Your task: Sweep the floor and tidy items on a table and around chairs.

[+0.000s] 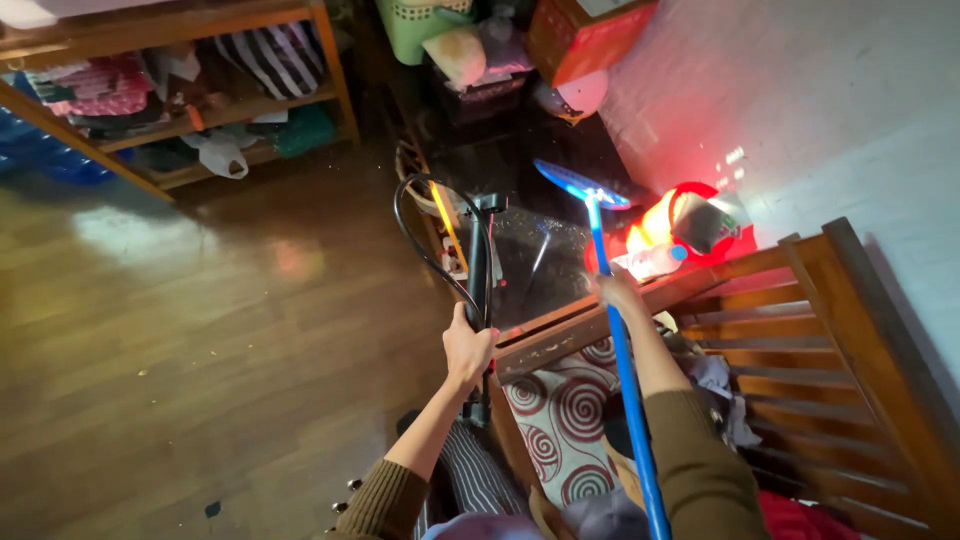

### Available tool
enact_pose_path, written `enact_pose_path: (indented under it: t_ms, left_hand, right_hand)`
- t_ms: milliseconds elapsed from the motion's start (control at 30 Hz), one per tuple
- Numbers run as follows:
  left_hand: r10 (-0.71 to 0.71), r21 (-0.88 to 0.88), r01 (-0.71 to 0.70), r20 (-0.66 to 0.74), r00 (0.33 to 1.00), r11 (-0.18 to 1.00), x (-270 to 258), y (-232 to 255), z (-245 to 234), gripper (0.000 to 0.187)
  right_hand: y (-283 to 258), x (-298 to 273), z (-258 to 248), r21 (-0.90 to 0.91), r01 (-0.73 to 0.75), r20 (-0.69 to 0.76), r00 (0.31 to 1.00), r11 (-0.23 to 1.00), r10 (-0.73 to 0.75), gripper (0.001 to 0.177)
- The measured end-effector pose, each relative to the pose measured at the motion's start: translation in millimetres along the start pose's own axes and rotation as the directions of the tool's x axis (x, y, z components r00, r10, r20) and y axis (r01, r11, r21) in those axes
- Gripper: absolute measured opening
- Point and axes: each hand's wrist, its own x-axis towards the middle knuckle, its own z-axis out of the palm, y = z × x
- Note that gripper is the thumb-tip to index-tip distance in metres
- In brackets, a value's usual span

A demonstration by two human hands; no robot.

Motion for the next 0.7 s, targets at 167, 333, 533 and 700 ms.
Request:
enact_pose_path:
  t_ms: [167, 333, 533, 700]
  left_hand:
    - [-0.061, 0.027, 0.061, -0.008, 0.998, 0.998, 3, 14, -7, 0.034]
    - [-0.021, 0.042, 0.024, -0.065, 0.998, 0.999, 12, 18, -19, 0.041]
    - [0.012, 0.026, -0.008, -0.130, 0.991, 1.000, 23, 3, -18, 0.038]
    - [-0.146, -0.097, 0.140, -0.054, 0.988, 0.985, 12, 22, -24, 0.034]
  right_hand:
    - [-4, 52, 72, 0.068, -0.028, 0.035, 0.999, 0.997, 0.026, 0.020]
    - [-66, -44, 149, -0.347, -0.020, 0.094, 0.994, 0.938, 0.056, 0.020]
    - [-64, -108, 177, -0.453, 0.090, 0.168, 0.986, 0.887, -0.014, 0.032]
    - [-51, -110, 94, -0.411, 0.142, 0.005, 0.988, 0.900, -0.154, 0.049]
